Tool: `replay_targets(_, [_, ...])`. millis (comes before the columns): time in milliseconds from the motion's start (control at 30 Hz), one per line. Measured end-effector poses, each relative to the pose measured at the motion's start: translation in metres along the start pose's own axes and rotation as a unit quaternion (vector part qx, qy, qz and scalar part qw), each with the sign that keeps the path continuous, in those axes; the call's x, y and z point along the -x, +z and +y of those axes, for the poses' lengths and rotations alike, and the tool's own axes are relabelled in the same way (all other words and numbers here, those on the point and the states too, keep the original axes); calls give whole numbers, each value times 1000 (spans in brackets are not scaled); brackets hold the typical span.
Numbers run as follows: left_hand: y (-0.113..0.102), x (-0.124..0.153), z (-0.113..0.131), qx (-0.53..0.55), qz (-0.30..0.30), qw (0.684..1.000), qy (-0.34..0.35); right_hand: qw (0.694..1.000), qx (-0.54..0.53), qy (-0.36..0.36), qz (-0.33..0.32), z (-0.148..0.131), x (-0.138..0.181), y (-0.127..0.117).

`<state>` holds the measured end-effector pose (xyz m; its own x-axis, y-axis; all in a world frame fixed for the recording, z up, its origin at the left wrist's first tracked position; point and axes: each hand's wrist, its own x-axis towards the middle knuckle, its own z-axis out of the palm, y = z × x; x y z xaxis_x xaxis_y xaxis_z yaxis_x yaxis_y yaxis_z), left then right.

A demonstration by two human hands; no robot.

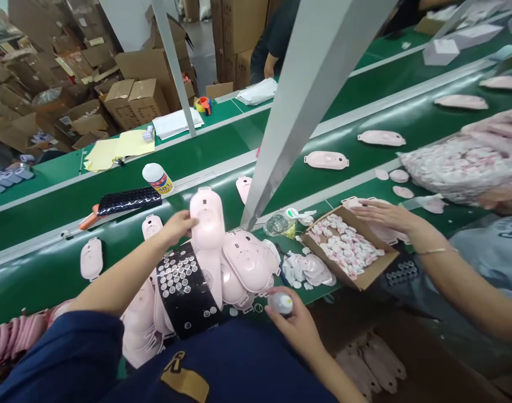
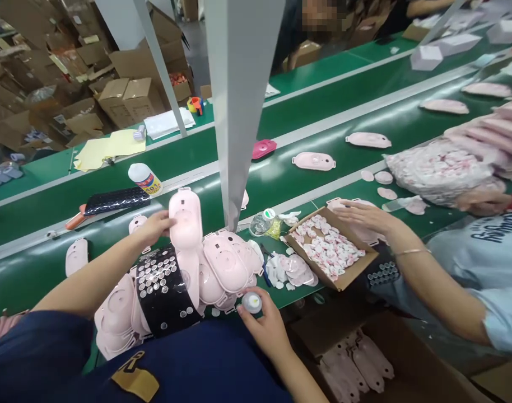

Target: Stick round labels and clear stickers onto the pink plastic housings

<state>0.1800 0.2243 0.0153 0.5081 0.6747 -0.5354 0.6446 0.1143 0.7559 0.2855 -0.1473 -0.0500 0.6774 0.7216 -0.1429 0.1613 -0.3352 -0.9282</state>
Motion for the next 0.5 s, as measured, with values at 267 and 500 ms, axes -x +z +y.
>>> replay_targets(267, [66,50,-4,-87,-152,984,-21,994,-32,-93,-43,-18,-41,10])
replay_targets(500, [72,59,-2,-254,-136,958,10,982,-59,-3,-181,4,-56,25])
